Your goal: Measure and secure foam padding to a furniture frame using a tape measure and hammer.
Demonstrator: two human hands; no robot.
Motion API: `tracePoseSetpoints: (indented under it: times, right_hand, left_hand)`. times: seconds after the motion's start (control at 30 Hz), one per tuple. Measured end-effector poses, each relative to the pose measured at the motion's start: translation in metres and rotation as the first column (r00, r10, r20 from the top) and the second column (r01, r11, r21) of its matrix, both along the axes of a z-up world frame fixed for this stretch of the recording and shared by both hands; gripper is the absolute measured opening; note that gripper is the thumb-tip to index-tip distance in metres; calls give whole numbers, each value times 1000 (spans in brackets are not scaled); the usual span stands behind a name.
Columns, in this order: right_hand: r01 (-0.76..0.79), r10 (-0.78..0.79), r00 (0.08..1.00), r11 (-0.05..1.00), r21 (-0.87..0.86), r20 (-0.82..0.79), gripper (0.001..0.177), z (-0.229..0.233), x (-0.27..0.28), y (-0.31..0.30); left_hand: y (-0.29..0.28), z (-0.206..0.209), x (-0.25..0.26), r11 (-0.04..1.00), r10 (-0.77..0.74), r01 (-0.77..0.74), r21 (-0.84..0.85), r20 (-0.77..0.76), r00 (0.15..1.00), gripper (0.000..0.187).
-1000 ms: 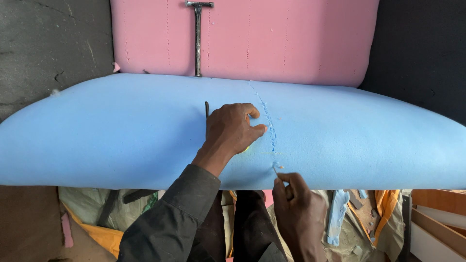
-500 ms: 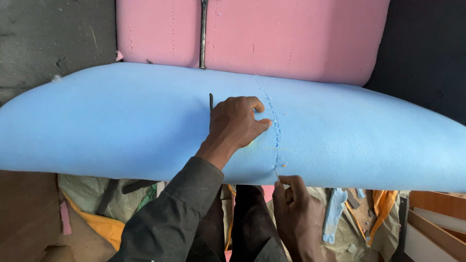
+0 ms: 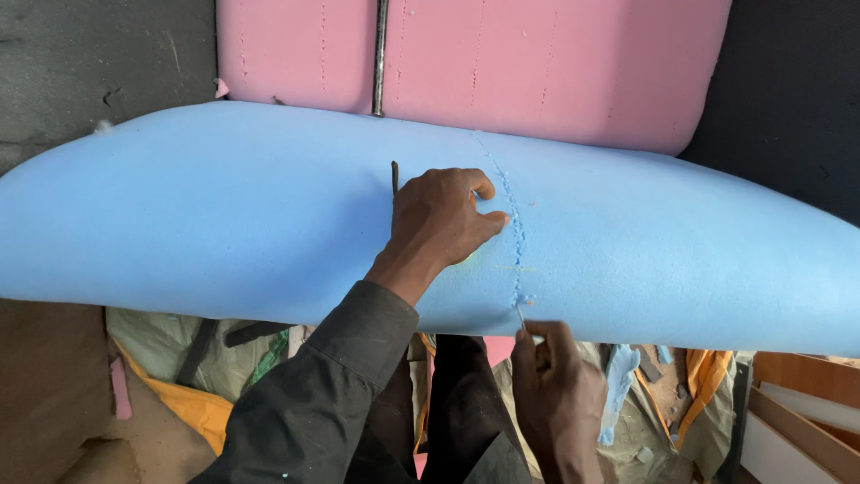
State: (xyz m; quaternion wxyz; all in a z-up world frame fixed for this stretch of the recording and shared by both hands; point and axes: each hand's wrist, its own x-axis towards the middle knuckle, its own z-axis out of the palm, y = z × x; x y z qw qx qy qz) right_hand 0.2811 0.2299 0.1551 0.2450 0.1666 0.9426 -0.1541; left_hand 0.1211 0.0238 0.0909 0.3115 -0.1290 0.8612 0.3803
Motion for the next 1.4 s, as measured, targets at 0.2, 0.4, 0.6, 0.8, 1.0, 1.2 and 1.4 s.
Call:
tracePoseSetpoints:
  times: [0.2,0.4,0.6,0.8,1.0,1.2,1.4]
  right_hand:
    - [42,-42,999,999,15,28,20,12,-19,-6]
    - [-29,21,985,998,-48,-173,15,9,-50,-16]
    - [6,-6,1000,1000,25,-22,16,24,-18,-9]
    - [-61,52,980,997,-46,-190,11,16,-20,-8]
    - [-2,2,1000,1000,-27,-17,18,2,-2,-6]
    - [19,-20,998,1000,9,53,18,2,7,-1]
    - [-11,8,998,999,-49,-59,18,-6,13,-3]
  left_hand:
    - [0,-2,-1,1000,-20,20,4,-16,1000,41]
    - [0,-3,0,1000,-21,21,-7,-5,1000,43]
    - [-1,-5,2,1000,-12,13,9,-16,1000,41]
    - [-1,-14,6,999,-2,6,39,-98,995,44]
    - [-1,-10,2,1000,0,2,25,-64,998,40]
    - [0,-9,1,1000,-2,3,16,-84,996,40]
    - [0,-8,1,1000,-7,7,-1,-66,998,40]
